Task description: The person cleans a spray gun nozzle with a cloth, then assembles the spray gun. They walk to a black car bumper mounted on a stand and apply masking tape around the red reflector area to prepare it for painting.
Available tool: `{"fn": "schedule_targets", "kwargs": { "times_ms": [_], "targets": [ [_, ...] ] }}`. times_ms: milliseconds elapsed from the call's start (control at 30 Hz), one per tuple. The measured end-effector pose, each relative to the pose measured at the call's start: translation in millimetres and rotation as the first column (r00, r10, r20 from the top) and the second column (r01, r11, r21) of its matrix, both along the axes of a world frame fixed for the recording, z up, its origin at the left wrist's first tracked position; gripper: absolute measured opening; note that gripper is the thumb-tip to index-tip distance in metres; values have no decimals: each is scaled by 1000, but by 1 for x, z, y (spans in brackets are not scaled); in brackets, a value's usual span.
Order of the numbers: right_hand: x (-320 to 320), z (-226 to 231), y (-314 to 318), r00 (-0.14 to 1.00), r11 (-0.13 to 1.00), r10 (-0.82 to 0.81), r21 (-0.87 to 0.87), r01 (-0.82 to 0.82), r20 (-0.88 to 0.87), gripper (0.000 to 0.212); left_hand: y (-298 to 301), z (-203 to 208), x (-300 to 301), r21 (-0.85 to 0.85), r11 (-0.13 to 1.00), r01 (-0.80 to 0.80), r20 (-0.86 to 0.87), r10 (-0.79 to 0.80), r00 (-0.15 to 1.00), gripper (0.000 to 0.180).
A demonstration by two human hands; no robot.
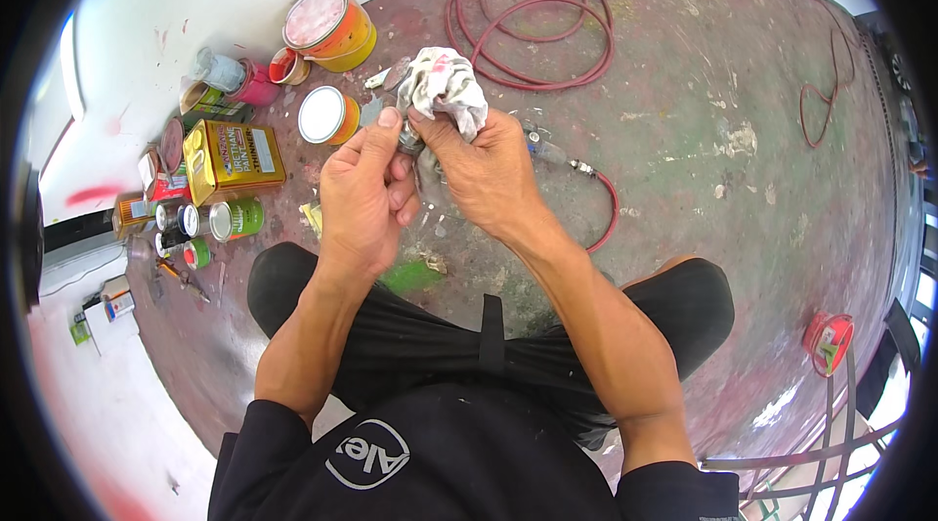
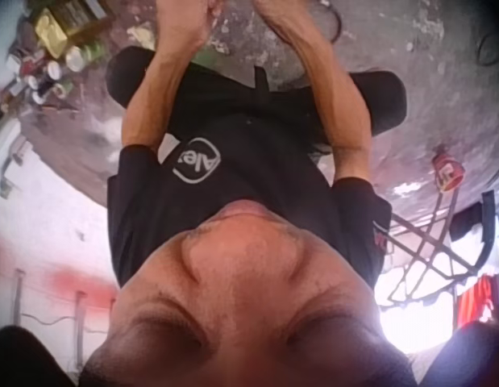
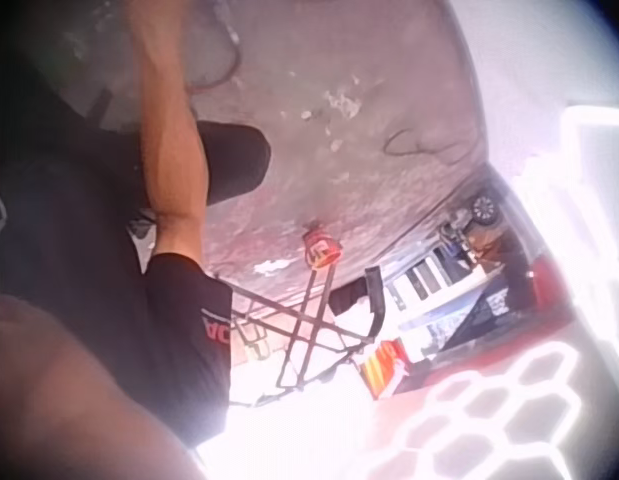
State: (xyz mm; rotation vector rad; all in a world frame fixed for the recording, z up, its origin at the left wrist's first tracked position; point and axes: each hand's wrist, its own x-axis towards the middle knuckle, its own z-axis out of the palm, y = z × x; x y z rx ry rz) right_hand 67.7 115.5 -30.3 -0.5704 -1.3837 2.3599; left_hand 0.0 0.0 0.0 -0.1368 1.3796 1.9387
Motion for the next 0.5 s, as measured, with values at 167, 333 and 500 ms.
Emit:
{"fn": "schedule_targets", "kwargs": {
  "times_ms": [167, 333, 500],
  "targets": [
    [-3, 3, 3, 999, 999, -27, 47, 26, 17, 23, -2, -1, 6, 20, 997, 75, -60, -73, 995, 26],
    [-1, 19, 26, 978, 969, -125, -190, 156, 168, 32, -6, 3, 15, 39, 990, 133, -193, -123, 973, 23],
    [5, 40, 25, 977, 937, -164, -287, 198, 137, 29, -2, 1, 14, 210, 973, 92, -224, -43, 974, 22]
  ]
}}
